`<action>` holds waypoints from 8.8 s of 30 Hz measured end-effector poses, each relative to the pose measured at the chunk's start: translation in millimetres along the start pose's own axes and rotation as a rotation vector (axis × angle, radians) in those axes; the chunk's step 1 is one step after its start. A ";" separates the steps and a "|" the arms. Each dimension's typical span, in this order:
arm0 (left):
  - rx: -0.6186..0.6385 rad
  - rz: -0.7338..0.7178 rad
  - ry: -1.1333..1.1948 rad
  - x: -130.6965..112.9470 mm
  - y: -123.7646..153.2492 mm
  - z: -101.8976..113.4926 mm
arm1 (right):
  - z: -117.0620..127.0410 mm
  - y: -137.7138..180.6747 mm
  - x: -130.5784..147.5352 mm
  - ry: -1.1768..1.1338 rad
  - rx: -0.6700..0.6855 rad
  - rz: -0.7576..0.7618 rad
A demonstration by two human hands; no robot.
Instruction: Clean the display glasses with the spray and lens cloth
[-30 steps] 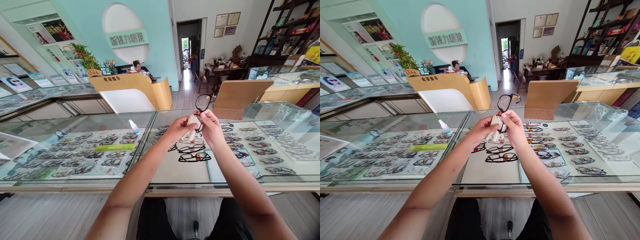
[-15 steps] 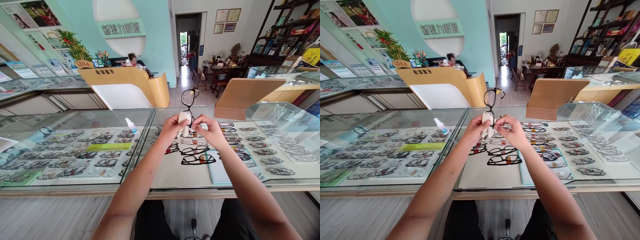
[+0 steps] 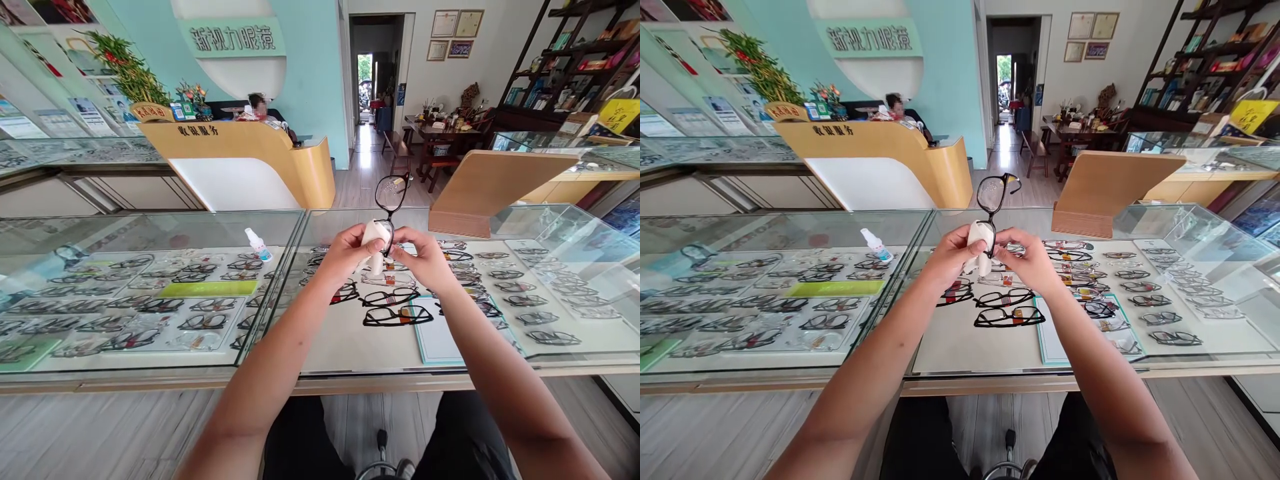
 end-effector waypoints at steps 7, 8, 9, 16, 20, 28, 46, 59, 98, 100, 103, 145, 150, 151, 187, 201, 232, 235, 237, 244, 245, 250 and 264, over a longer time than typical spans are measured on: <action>0.015 0.042 -0.142 -4.8 1.9 -0.2 | 11.0 -0.1 -4.2 0.234 -0.186 0.049; 0.021 0.046 -0.177 -4.6 2.1 -0.1 | 13.2 -0.2 -5.0 0.269 -0.202 0.052; 0.028 0.044 -0.210 -4.5 2.2 -0.1 | 15.3 -0.4 -5.9 0.285 -0.215 0.051; 0.031 -0.015 -0.277 -3.4 2.5 -1.1 | 23.8 -4.7 -10.6 0.089 -0.217 0.045; -0.013 -0.009 -0.221 -1.2 2.0 0.4 | 21.5 -5.9 -14.6 0.043 -0.028 -0.085; -0.006 0.029 -0.217 5.3 7.0 -5.3 | 10.2 -2.2 -20.4 -0.390 -0.214 -0.348; 0.071 0.099 -0.240 8.7 12.4 -11.1 | -13.9 4.5 -26.6 -0.690 -0.162 -0.543; 0.067 -0.059 -0.415 -3.6 17.6 -21.4 | -14.4 4.1 -19.6 -0.739 -0.257 -0.486; 0.265 0.098 -0.119 2.9 18.9 -22.5 | -10.1 4.0 -12.5 -0.775 -0.095 -0.433; 0.266 0.098 -0.121 0.7 19.6 -22.8 | -9.1 3.6 -11.0 -0.770 -0.101 -0.428; 0.280 0.094 -0.155 -3.0 20.5 -23.0 | -8.6 4.0 -10.9 -0.764 -0.098 -0.429; -0.052 -0.214 -0.319 0.1 29.7 -36.1 | -30.3 10.5 -6.1 -0.863 -0.146 -0.443; -0.120 -0.203 -0.232 6.1 29.2 -36.9 | -35.2 13.7 -8.2 -0.825 -0.159 -0.427; -0.135 -0.204 -0.219 6.9 28.8 -36.6 | -35.7 14.3 -8.7 -0.820 -0.162 -0.426; -0.181 -0.274 -0.265 3.1 27.8 -28.8 | -40.1 14.3 -10.9 -0.995 -0.140 -0.539; 0.183 -0.136 -0.208 7.3 18.2 -24.4 | -18.5 4.2 -16.9 -0.949 -0.198 -0.527; 0.031 -0.120 -0.112 5.1 21.6 -26.4 | -31.1 12.3 -9.4 -0.931 -0.188 -0.499; -0.100 -0.171 -0.120 6.4 21.2 -23.5 | -37.6 15.4 -6.1 -0.914 -0.170 -0.493; -0.144 -0.179 -0.107 10.1 19.6 -20.5 | -38.0 15.8 -4.6 -0.905 -0.171 -0.488; 0.109 0.036 -0.056 19.8 19.0 -20.0 | -20.7 8.5 -11.1 -0.873 -0.220 -0.501; 0.152 0.053 -0.045 17.7 20.6 -21.3 | -19.3 7.7 -12.8 -0.872 -0.226 -0.505; 0.142 0.004 -0.067 8.4 23.2 -25.3 | -26.3 9.6 -14.7 -0.908 -0.223 -0.499; -0.094 -0.023 -0.087 34.2 8.2 -6.2 | -17.8 6.7 -7.7 -0.798 -0.203 -0.419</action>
Point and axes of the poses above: each hand's wrist, its own y-axis away from the middle knuckle, its own z-axis out of the back of the hand, x = y × z, the point moved 4 cm from there along -y, towards the middle knuckle, and after that the axes turned 7 degrees about -x, right-handed, at the moved point
